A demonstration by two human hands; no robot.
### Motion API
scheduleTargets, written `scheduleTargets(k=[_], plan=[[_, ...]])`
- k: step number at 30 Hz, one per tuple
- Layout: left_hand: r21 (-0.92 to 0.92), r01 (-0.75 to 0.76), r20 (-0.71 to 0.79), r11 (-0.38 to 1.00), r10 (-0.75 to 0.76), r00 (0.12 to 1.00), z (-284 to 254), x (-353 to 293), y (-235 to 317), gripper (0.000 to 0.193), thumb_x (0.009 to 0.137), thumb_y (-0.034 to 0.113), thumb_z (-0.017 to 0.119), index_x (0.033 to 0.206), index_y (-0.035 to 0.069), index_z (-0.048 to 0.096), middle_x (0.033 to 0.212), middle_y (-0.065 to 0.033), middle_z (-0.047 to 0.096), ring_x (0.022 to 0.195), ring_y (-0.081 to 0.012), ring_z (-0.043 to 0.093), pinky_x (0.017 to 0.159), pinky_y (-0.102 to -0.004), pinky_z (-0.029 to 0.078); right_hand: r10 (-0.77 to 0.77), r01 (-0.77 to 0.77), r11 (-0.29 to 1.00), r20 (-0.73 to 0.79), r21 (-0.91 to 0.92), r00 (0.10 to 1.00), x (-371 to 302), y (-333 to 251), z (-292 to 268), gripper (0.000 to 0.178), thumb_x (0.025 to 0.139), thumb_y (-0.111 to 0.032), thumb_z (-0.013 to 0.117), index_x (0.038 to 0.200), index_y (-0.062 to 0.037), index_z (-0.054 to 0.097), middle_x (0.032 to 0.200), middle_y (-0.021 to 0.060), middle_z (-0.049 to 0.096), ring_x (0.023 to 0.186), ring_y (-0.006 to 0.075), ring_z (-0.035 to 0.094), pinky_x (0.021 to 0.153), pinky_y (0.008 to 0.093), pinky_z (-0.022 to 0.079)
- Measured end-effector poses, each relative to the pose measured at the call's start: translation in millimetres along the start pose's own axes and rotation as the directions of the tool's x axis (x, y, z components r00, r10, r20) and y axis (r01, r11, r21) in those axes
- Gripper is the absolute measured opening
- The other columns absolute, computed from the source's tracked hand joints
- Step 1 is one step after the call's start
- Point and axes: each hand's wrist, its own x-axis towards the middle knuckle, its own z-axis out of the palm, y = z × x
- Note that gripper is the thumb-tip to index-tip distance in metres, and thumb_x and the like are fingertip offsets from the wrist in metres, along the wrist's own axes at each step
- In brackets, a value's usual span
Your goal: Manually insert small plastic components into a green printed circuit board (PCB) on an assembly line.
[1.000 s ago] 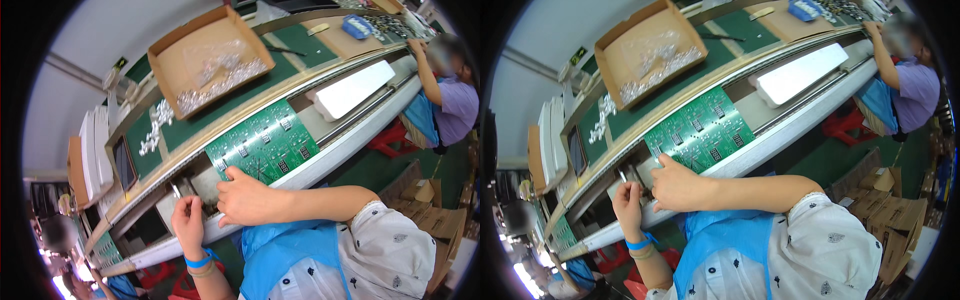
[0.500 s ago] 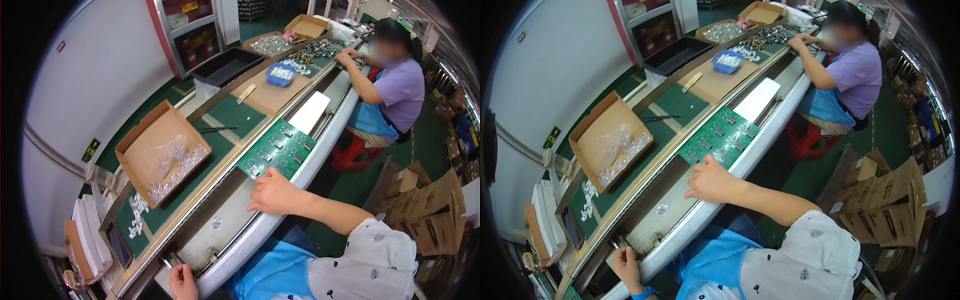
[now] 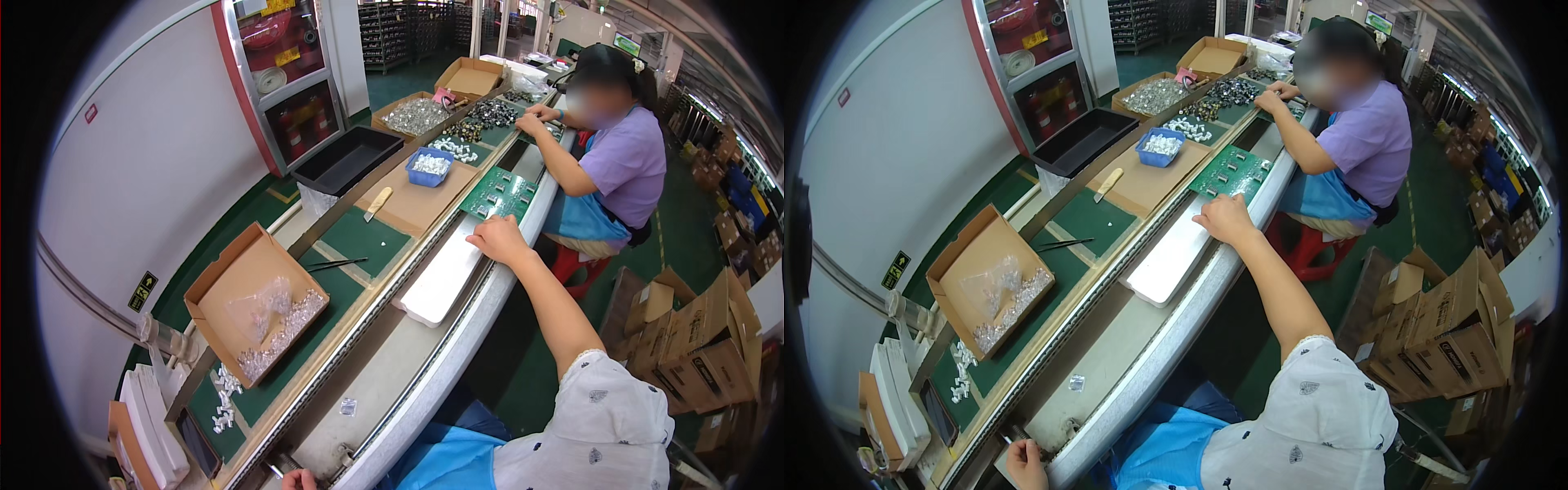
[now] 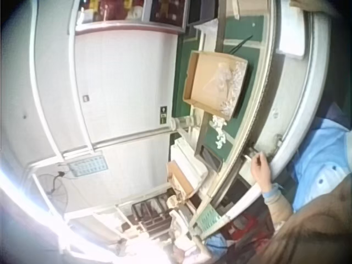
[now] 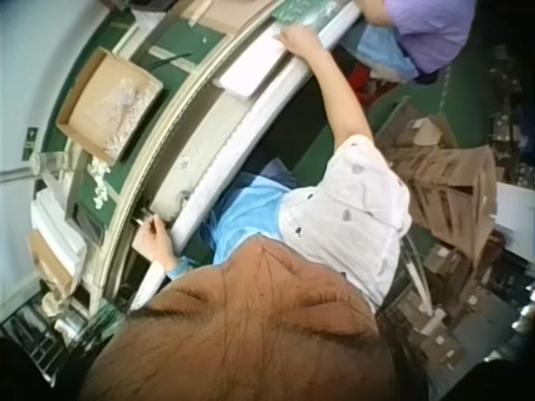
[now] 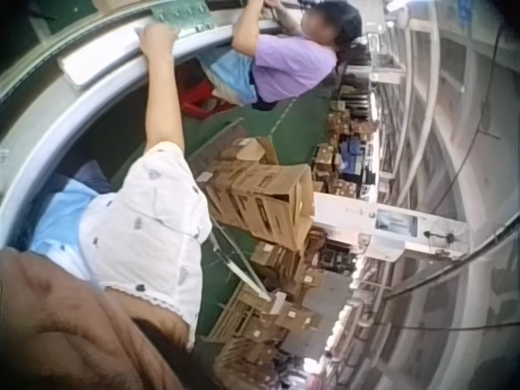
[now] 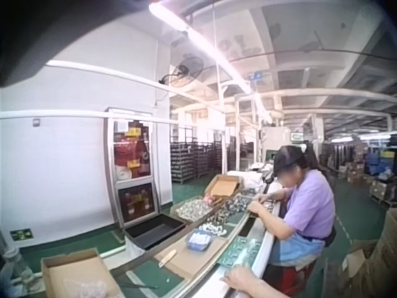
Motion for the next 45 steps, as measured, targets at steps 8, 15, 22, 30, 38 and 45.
scheduleTargets(k=[8, 15, 22, 30, 38, 45], plan=[[-0.156, -0.072, -0.121, 0.985, 0.054, 0.991, -16, 11, -66, 0.013, 0.091, 0.012, 0.066, 0.085, 0.001, 0.064, 0.074, -0.0032, 0.063, 0.069, -0.0099, 0.057, 0.065, -0.0248, 0.046, -0.557, 0.443, 0.715, 0.058, 0.541, 0.828, -17, -157, -8, 0.029, 0.094, -0.031, 0.055, 0.086, -0.0082, 0.07, 0.077, 0.0168, 0.067, 0.08, 0.0388, 0.064, 0.074, 0.0502, 0.049], [-0.152, -0.308, -0.189, 0.939, 0.279, 0.942, -20, 18, -38, 0.014, 0.093, 0.015, 0.063, 0.097, 0.002, 0.065, 0.086, -0.0149, 0.064, 0.078, -0.0304, 0.063, 0.071, -0.0374, 0.051, -0.74, 0.532, 0.38, -0.097, 0.757, 0.666, -101, -266, -58, 0.012, 0.082, -0.015, 0.071, 0.086, -0.0038, 0.069, 0.083, 0.0151, 0.065, 0.084, 0.0351, 0.06, 0.078, 0.0439, 0.046], [-0.02, -0.1, -0.717, 0.995, 0.055, 0.695, -141, -38, -118, 0.015, 0.094, 0.014, 0.064, 0.093, -0.001, 0.067, 0.083, -0.0102, 0.064, 0.074, -0.0168, 0.062, 0.066, -0.0312, 0.049, -0.946, 0.594, 0.182, -0.026, 0.784, 0.324, -116, -340, -71, 0.017, 0.09, -0.016, 0.064, 0.102, -0.0046, 0.07, 0.098, 0.0203, 0.067, 0.095, 0.0397, 0.062, 0.088, 0.0446, 0.048], [0.382, 0.692, -0.878, 0.613, 0.008, 0.478, -278, -42, -244, 0.022, 0.08, 0.024, 0.075, 0.094, 0.007, 0.073, 0.111, -0.0128, 0.064, 0.117, -0.0365, 0.053, 0.1, -0.0581, 0.038, -0.881, 0.502, 0.43, 0.226, 0.75, 0.416, -113, -350, -74, 0.022, 0.091, -0.021, 0.063, 0.105, -0.0046, 0.07, 0.104, 0.0203, 0.066, 0.101, 0.0379, 0.062, 0.091, 0.0434, 0.048], [0.586, 0.802, -0.766, 0.119, -0.241, 0.596, -308, -22, -280, 0.021, 0.083, 0.018, 0.065, 0.099, 0.01, 0.077, 0.14, -0.0163, 0.052, 0.144, -0.0368, 0.031, 0.114, -0.0699, 0.006, -0.832, 0.472, 0.534, 0.337, 0.701, 0.441, -117, -361, -79, 0.025, 0.092, -0.023, 0.063, 0.104, -0.0028, 0.071, 0.108, 0.0203, 0.067, 0.104, 0.0368, 0.062, 0.093, 0.0415, 0.048], [0.73, 0.683, -0.657, 0.03, -0.242, 0.714, -277, -20, -252, 0.023, 0.088, 0.016, 0.057, 0.099, 0.012, 0.077, 0.141, -0.0152, 0.052, 0.145, -0.037, 0.031, 0.112, -0.0728, 0.001, -0.806, 0.446, 0.574, 0.378, 0.687, 0.455, -120, -363, -84, 0.027, 0.093, -0.024, 0.062, 0.106, -0.0019, 0.071, 0.108, 0.0205, 0.068, 0.106, 0.036, 0.063, 0.094, 0.0407, 0.048]])
